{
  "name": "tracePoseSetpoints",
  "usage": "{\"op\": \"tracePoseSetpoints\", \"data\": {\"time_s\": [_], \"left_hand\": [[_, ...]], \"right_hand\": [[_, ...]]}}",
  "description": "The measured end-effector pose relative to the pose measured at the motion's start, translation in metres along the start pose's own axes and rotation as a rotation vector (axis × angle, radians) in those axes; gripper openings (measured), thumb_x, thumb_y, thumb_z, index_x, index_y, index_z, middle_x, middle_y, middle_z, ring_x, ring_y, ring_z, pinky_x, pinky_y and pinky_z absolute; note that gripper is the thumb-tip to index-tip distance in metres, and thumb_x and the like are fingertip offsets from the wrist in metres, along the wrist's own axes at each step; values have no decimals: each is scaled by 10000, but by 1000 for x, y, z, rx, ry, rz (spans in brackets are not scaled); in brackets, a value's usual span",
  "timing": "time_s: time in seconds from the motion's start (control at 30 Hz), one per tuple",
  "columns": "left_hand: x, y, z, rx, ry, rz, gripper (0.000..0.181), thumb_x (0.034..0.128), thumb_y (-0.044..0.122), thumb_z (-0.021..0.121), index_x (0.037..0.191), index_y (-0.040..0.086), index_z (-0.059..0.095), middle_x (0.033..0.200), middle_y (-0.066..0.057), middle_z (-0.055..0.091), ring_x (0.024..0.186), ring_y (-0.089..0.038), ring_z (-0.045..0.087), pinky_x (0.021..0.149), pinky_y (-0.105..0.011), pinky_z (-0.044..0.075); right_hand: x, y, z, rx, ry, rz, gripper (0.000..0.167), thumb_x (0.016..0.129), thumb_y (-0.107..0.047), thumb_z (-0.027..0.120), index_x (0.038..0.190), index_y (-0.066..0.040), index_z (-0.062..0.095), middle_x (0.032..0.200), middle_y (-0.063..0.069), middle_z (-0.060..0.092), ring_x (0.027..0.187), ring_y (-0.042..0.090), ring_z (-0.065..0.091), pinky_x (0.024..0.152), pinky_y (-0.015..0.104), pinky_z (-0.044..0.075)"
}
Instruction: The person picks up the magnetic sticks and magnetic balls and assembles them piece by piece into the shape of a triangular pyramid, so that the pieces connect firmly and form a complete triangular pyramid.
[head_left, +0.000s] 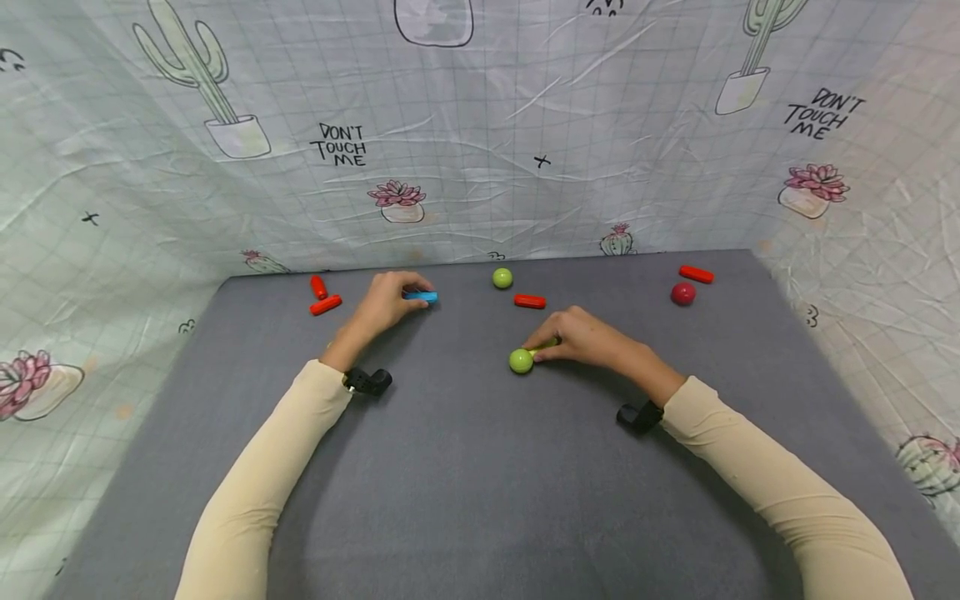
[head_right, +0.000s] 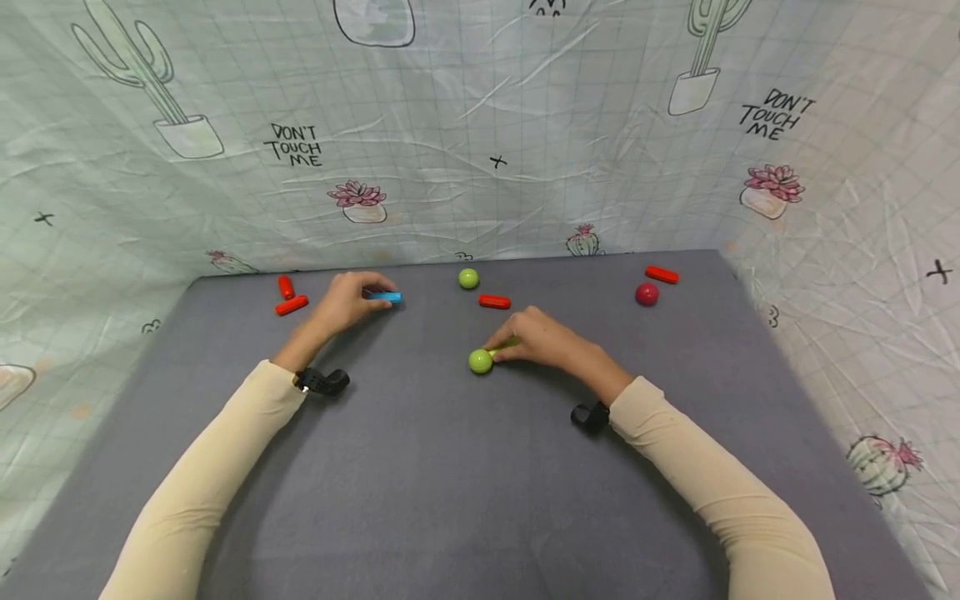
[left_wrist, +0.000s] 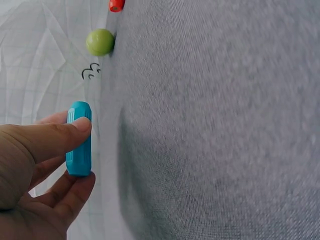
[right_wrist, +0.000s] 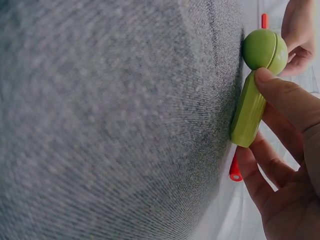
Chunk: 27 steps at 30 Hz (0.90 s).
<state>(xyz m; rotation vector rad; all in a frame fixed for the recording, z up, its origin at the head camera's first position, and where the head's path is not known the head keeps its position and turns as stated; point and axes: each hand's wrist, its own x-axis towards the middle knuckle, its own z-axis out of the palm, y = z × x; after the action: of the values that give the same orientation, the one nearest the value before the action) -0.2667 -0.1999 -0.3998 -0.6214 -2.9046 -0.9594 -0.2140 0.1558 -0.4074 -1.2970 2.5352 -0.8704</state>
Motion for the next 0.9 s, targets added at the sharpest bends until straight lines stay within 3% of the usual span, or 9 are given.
{"op": "tracePoseSetpoints", "data": {"time_s": [0.4,0.9], "left_hand": [[-8,18,5,-44,-38,-20,195,884,95,802,1073,62,764,1034,-110,749,932,-258,674,829,-421,550],[-20,44,21,-116,-126,68,187,899,132,789,1082,95,784,1056,-53,761,979,-192,697,867,-379,567]], "right_hand": [[-3,2,-5,-26,-16,18,255,889,-102,796,1142,-123,782,1143,-8,752,1084,189,683,931,421,553],[-6,3,-6,-12,-13,32,243,865,-87,816,1101,-137,786,1112,-14,751,1023,160,678,899,419,562]]}}
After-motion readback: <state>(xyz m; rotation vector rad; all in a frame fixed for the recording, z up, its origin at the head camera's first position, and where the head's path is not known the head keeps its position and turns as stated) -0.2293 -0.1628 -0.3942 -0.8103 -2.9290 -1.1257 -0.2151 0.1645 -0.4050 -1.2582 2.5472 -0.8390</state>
